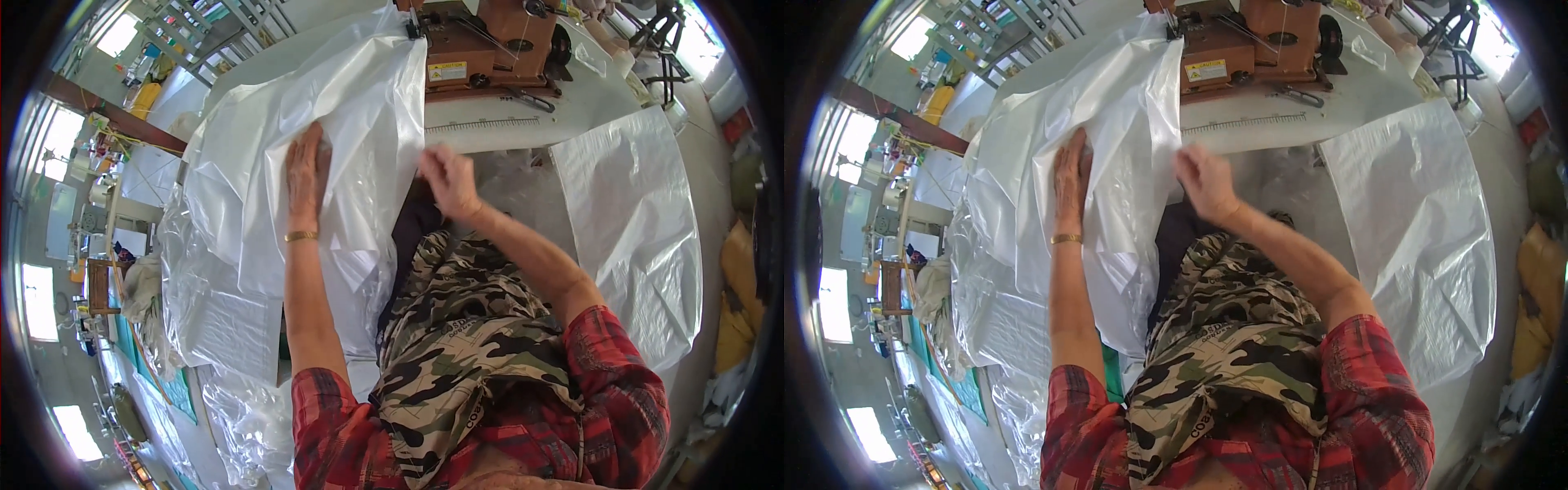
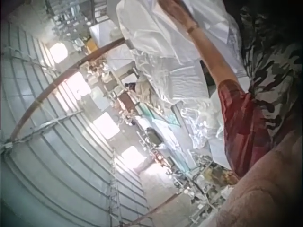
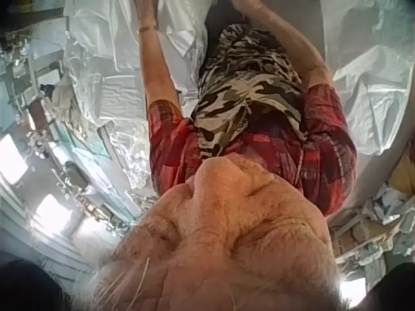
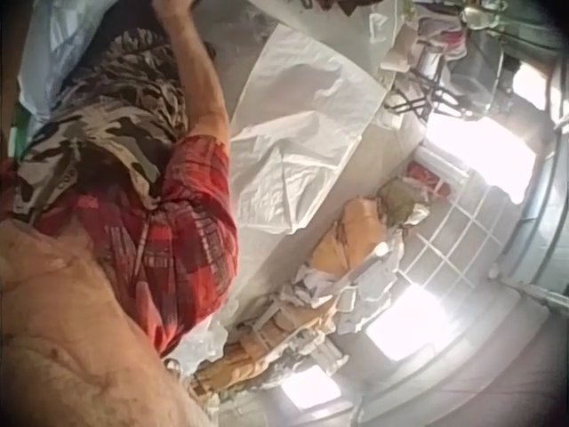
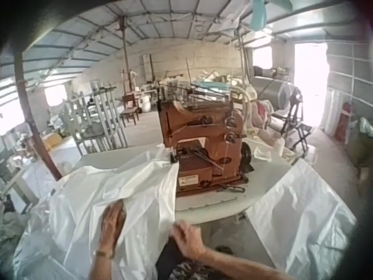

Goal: The person aligns and feeds the edges of large plastic sheets through a sewing machine to sew them together.

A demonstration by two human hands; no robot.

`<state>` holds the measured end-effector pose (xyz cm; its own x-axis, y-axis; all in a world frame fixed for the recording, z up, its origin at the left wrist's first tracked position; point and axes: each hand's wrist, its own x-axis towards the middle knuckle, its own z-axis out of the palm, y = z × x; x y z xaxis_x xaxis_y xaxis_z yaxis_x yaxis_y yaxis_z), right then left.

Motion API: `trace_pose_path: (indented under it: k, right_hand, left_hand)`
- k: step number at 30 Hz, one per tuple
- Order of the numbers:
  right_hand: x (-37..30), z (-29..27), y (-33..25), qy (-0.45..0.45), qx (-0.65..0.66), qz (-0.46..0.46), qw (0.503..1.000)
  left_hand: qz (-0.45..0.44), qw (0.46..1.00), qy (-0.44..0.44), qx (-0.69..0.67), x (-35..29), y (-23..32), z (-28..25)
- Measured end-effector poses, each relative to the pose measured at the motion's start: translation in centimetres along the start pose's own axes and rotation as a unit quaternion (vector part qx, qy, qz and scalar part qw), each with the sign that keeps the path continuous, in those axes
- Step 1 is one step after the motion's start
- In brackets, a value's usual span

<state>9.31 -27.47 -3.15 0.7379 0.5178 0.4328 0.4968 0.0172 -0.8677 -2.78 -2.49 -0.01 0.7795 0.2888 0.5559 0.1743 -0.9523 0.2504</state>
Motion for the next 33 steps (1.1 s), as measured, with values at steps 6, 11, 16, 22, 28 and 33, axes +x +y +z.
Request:
trace_pose_path:
  k: [6,11,16,22,28,33]
  right_hand:
    - [-7.8,6.1,-1.4,-0.117,-0.037,0.165,0.979]
    - [-10.9,8.5,0.6,-0.06,-0.017,0.225,0.972]
    - [-11.5,9.4,1.1,-0.088,0.03,0.26,0.961]
    - [-8.7,-5.9,-9.0,-0.254,0.245,0.092,0.931]
    - [-11.5,-14.4,-1.6,-0.202,0.164,0.334,0.906]
    - [-11.2,-14.5,1.1,-0.121,-0.41,0.178,0.886]
  left_hand:
    - [0.039,0.999,-0.013,-0.007,0.3,-0.9,-0.3]
    - [0.06,0.998,0.003,-0.021,0.2,-0.9,-0.2]
    - [0.046,0.998,-0.008,-0.028,0.3,-0.6,-0.5]
    - [-0.054,0.981,-0.054,-0.181,0.0,0.4,-1.7]
    - [-0.053,0.975,-0.07,-0.206,0.1,0.1,-2.7]
    - [-0.079,0.967,-0.084,-0.229,-0.2,0.1,-3.0]
